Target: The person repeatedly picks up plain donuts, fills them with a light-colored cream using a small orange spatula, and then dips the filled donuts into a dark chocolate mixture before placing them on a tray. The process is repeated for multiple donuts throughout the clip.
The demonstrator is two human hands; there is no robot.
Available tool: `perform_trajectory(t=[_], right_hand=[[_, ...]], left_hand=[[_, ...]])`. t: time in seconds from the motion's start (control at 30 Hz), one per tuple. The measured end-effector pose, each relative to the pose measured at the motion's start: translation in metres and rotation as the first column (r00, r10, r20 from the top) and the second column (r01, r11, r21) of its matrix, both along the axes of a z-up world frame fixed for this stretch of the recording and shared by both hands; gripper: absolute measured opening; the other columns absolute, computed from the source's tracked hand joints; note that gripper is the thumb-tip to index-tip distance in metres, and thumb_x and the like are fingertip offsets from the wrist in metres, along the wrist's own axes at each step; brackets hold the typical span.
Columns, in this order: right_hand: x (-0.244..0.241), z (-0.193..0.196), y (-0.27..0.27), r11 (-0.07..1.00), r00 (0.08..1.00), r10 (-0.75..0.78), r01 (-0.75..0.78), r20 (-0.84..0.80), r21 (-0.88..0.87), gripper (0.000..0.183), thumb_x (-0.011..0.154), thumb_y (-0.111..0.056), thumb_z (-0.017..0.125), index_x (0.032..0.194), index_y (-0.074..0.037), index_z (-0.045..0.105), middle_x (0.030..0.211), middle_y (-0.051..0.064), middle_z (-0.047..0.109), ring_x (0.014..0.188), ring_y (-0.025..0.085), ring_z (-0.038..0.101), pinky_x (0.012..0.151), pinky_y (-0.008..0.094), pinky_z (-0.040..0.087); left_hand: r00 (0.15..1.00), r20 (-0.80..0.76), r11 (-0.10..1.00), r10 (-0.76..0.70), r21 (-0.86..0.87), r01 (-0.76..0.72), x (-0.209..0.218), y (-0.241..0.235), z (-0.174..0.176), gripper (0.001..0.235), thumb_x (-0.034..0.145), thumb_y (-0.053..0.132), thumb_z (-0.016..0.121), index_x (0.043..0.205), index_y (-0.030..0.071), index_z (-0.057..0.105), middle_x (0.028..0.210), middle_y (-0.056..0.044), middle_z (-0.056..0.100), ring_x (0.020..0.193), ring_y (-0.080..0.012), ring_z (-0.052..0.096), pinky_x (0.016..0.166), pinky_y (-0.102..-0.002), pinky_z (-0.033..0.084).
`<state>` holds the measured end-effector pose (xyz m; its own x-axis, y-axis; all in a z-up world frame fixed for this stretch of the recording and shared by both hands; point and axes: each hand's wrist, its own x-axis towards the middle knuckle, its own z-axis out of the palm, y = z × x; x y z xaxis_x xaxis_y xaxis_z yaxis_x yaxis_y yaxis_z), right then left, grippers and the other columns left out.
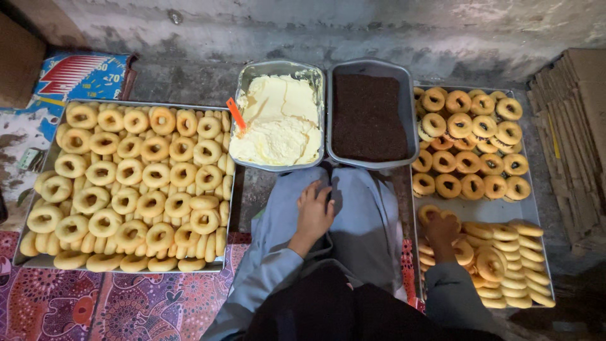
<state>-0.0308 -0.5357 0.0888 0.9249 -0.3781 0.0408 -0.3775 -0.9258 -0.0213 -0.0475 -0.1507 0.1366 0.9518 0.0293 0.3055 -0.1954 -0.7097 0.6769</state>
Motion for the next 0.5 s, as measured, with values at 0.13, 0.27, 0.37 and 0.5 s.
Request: perform_trajectory(t=[0.13, 0.27, 0.37, 0.5], right_hand=[[0.001, 0.008, 0.000, 0.961, 0.972, -0.037, -0.029, 0.232, 0.275, 0.055, 0.083, -0.029, 0.082, 0.130, -0.005, 0.070, 0.121, 0.021, 0.072, 0.118, 0.037, 0.063, 0.110, 0.052, 0.042], [-0.007, 0.026, 0.066, 0.647, 0.896, -0.123, -0.254, 0.427, 0.719, 0.062, 0.082, -0.027, 0.085, 0.131, 0.002, 0.061, 0.123, 0.017, 0.062, 0.113, 0.026, 0.060, 0.095, 0.039, 0.050], [-0.018, 0.048, 0.155, 0.481, 0.951, 0.055, -0.293, 0.305, 0.826, 0.050, 0.081, -0.024, 0.084, 0.123, -0.003, 0.064, 0.112, 0.015, 0.068, 0.103, 0.022, 0.064, 0.091, 0.037, 0.053], [-0.019, 0.101, 0.221, 0.191, 0.551, 0.538, -0.817, 0.638, 0.544, 0.046, 0.089, -0.016, 0.077, 0.128, 0.001, 0.061, 0.133, 0.019, 0.059, 0.126, 0.028, 0.054, 0.102, 0.038, 0.047]], left_hand=[[0.993, -0.072, 0.897, -0.090, -0.439, 0.049, 0.011, -0.004, -0.037, 0.032, 0.097, 0.023, 0.066, 0.126, 0.010, 0.069, 0.132, -0.012, 0.066, 0.111, -0.0319, 0.067, 0.101, -0.037, 0.054], [0.817, -0.411, 0.393, -0.404, -0.885, -0.251, 0.022, -0.010, -0.045, 0.043, 0.104, 0.041, 0.058, 0.134, 0.012, 0.066, 0.119, -0.017, 0.068, 0.101, -0.0281, 0.066, 0.088, -0.038, 0.052], [0.686, -0.371, 0.055, -0.626, -0.898, -0.436, 0.018, -0.005, -0.022, 0.053, 0.099, 0.052, 0.047, 0.137, 0.016, 0.054, 0.125, -0.008, 0.062, 0.106, -0.0246, 0.064, 0.089, -0.044, 0.056], [0.736, -0.100, -0.305, -0.669, -0.867, -0.395, 0.014, 0.007, 0.016, 0.066, 0.099, 0.058, 0.039, 0.142, 0.010, 0.050, 0.135, -0.016, 0.059, 0.115, -0.0305, 0.063, 0.097, -0.048, 0.055]])
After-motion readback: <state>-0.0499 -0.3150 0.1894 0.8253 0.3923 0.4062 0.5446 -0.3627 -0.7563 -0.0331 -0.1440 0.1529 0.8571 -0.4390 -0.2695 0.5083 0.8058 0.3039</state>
